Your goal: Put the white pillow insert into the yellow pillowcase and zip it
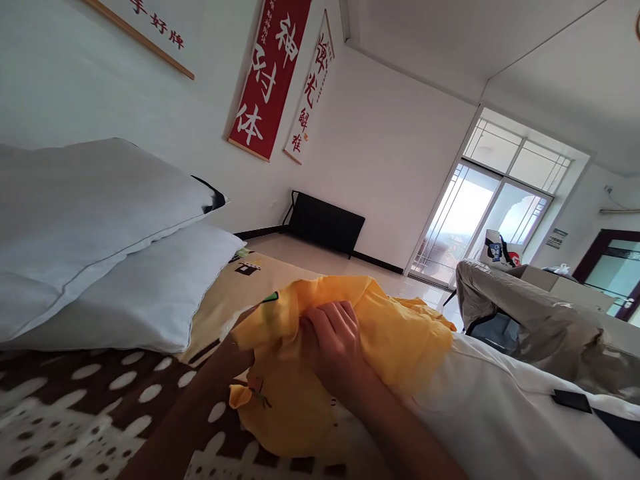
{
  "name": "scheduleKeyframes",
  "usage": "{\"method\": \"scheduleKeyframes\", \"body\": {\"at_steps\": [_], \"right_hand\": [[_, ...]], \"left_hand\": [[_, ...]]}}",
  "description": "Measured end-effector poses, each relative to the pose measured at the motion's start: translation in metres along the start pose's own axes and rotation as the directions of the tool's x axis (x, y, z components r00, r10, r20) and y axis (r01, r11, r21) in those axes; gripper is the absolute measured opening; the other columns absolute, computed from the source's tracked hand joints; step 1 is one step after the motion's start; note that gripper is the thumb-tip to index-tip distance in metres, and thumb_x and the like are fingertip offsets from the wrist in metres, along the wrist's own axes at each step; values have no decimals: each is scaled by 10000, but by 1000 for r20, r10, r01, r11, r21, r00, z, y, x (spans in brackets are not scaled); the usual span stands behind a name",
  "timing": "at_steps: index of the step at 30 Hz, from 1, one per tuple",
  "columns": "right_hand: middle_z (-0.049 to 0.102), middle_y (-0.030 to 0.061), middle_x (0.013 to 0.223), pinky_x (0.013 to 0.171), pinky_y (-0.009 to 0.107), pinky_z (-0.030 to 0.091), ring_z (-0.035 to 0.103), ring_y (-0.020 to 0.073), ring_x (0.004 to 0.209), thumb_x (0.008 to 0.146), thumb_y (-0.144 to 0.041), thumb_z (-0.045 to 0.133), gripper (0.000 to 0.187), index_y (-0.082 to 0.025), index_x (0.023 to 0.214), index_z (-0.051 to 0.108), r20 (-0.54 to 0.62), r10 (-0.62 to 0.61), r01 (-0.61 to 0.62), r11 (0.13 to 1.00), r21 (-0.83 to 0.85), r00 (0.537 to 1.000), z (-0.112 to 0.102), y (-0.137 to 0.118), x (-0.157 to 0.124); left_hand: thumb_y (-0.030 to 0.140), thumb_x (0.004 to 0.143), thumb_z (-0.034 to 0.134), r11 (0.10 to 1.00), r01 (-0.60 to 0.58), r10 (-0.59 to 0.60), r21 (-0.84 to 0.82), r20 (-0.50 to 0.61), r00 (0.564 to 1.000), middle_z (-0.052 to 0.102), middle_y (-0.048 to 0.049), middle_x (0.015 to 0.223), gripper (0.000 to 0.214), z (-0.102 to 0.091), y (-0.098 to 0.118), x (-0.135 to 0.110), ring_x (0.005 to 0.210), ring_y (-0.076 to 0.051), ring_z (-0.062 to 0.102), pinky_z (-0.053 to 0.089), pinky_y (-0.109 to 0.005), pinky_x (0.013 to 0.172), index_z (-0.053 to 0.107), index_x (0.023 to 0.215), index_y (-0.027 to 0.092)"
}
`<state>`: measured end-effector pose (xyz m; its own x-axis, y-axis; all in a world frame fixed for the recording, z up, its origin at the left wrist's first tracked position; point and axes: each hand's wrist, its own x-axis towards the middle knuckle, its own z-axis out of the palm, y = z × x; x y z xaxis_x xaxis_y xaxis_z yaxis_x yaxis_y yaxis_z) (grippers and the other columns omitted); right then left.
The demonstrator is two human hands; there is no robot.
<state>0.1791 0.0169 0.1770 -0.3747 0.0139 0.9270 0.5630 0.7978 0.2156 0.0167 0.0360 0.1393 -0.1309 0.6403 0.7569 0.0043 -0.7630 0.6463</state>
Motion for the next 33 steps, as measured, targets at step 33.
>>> {"method": "scheduleKeyframes", "body": {"at_steps": [33], "right_hand": [[577,13,730,791,355,413,532,181,773,912,-579,261,523,-201,684,543,743,497,-567,801,-194,448,-45,100,39]], "left_hand": [[202,598,592,1000,22,-22,-6,-329,944,592,2,641,115,4,4,5,630,-149,550,454,-215,551,567,703,163]]}}
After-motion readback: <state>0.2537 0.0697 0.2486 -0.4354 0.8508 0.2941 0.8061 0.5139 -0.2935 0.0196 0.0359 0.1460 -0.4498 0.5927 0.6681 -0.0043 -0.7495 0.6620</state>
